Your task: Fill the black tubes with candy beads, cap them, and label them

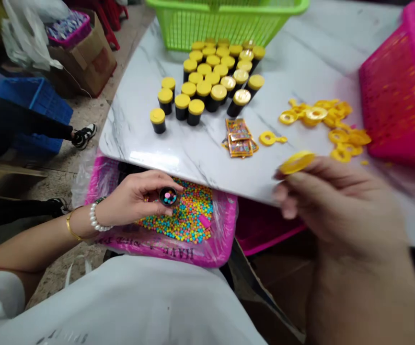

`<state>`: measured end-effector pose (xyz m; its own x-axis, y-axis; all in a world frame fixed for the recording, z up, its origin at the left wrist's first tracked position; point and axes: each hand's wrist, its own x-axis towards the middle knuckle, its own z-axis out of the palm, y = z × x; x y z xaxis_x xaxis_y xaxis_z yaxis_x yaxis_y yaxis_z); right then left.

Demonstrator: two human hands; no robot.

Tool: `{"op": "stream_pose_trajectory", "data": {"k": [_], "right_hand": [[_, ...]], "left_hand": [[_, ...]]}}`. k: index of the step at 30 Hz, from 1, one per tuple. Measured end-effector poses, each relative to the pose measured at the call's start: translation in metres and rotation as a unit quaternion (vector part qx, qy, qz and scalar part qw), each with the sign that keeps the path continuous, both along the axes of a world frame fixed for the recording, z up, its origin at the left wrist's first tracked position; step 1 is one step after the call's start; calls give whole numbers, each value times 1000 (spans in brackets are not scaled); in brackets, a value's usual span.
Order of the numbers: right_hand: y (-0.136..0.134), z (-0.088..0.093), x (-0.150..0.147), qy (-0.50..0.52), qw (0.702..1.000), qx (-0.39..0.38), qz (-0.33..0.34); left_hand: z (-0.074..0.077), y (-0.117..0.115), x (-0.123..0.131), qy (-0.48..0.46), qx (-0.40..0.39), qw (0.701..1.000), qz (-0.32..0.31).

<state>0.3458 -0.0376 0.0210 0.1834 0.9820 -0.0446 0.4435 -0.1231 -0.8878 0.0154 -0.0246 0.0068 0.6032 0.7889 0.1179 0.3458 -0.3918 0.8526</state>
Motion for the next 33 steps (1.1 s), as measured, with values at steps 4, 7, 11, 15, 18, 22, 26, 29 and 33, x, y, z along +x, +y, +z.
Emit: {"op": "stream_pose_trajectory", "data": {"k": [4,7,11,15,18,22,26,29,33], "right_hand": [[24,18,-60,191,971,-91,110],[50,15,-84,203,959,-93,173],[76,9,-97,149,960,-123,200],[80,8,-109,90,972,-132,171],[79,12,-117,78,973,-129,172],[76,19,-117,83,987,-4,140],[72,14,-109,110,977,147,110],[68,-3,-109,152,973,47,165],[67,-18,-116,238,961,-42,133]], "left_hand": [[10,31,13,-9,124,987,97],[1,58,20,62,147,979,124],[-13,70,21,92,140,977,132],[-16,66,18,82,135,980,118],[-15,66,17,93,133,980,113],[-13,65,18,108,137,978,113],[-12,61,19,125,140,975,119],[-13,61,20,122,146,973,128],[-15,63,20,125,146,973,124]]}}
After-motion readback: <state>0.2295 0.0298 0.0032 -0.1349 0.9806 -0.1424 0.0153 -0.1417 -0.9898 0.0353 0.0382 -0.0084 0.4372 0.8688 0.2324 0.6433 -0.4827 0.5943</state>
